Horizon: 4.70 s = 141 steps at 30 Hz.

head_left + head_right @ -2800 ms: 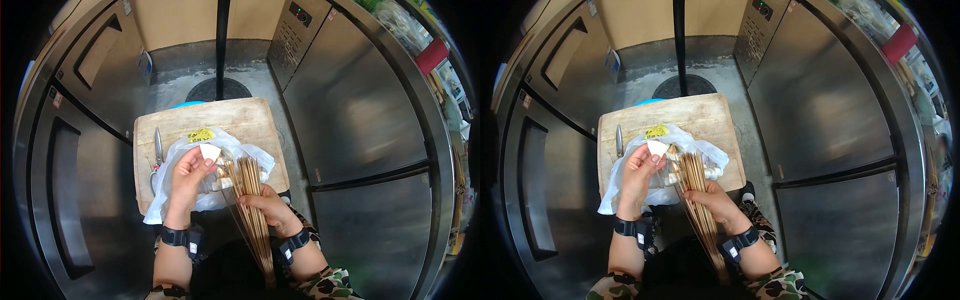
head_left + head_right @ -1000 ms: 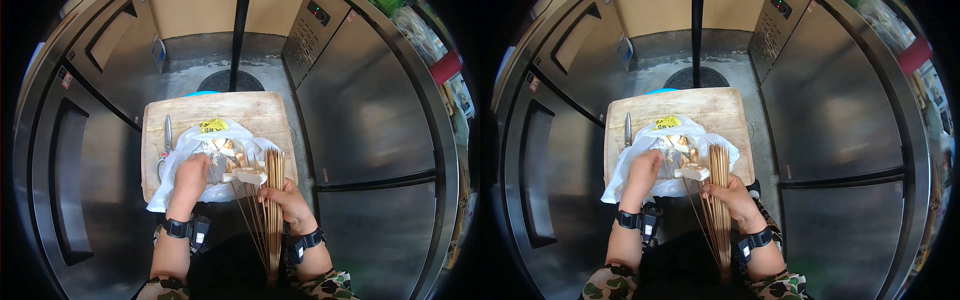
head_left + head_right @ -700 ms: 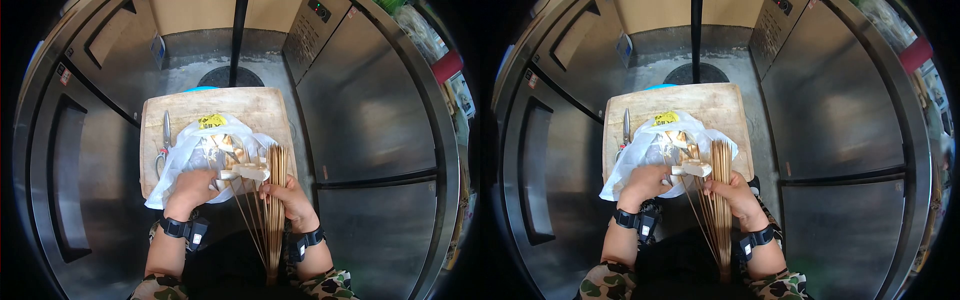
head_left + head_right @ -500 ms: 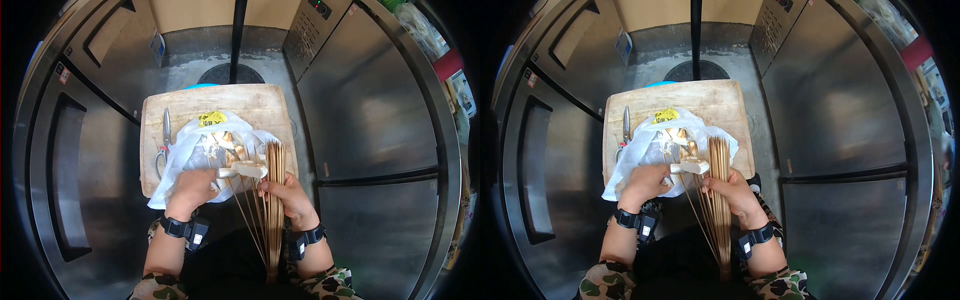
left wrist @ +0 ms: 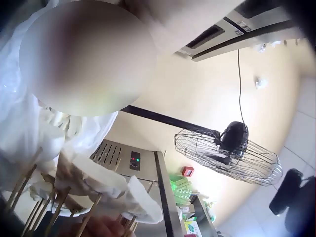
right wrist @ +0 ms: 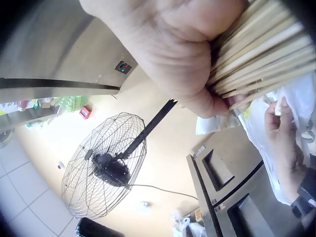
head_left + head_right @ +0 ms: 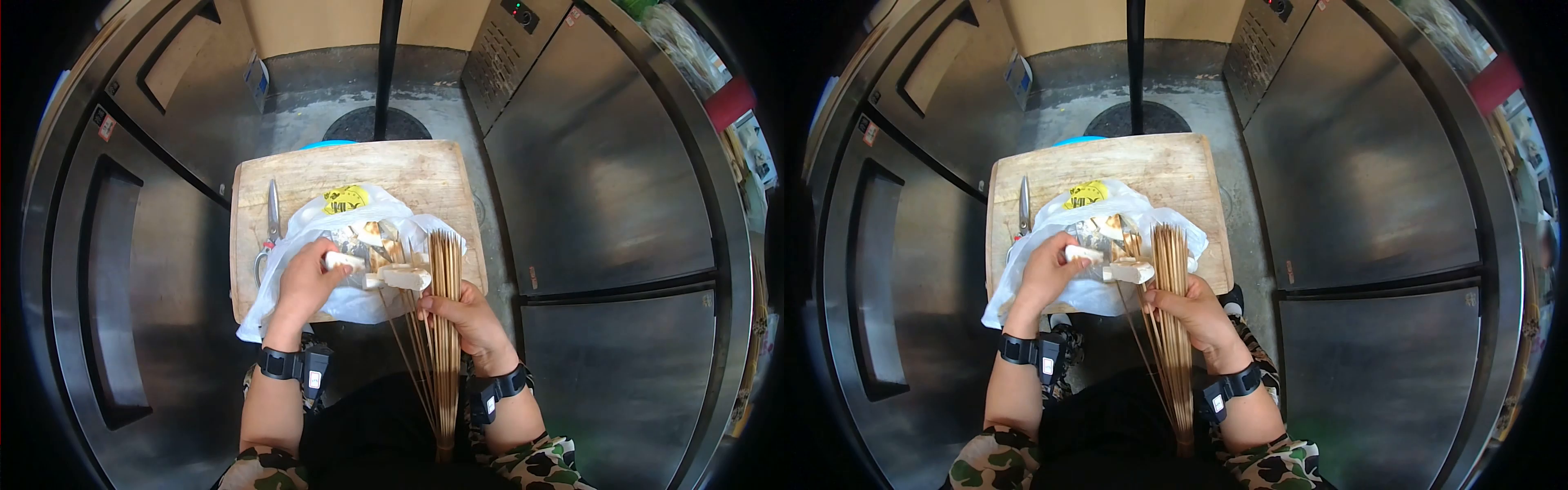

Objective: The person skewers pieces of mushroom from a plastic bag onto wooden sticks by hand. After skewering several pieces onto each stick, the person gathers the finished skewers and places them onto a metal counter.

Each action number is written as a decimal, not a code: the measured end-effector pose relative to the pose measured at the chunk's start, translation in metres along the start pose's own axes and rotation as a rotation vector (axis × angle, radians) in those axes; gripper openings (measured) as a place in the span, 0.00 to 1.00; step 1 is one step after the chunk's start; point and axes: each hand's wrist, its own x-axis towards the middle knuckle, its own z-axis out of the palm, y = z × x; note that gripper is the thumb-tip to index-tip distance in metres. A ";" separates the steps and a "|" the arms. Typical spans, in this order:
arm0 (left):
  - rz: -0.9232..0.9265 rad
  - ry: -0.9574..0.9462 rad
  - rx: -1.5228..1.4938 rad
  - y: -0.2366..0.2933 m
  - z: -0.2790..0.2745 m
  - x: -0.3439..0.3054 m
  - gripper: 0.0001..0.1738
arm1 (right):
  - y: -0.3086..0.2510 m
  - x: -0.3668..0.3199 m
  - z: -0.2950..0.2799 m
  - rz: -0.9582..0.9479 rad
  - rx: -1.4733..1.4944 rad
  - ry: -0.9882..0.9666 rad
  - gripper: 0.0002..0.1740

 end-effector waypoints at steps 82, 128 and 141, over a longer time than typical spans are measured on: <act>0.477 0.429 -0.667 0.063 0.003 -0.011 0.17 | 0.006 0.004 0.027 0.055 0.034 -0.150 0.05; 0.135 -0.035 -0.935 0.050 0.016 -0.008 0.17 | 0.016 0.016 0.018 0.077 -0.024 -0.043 0.03; 0.202 0.048 -0.837 0.050 0.022 -0.008 0.16 | 0.017 0.016 0.013 0.072 -0.034 -0.053 0.05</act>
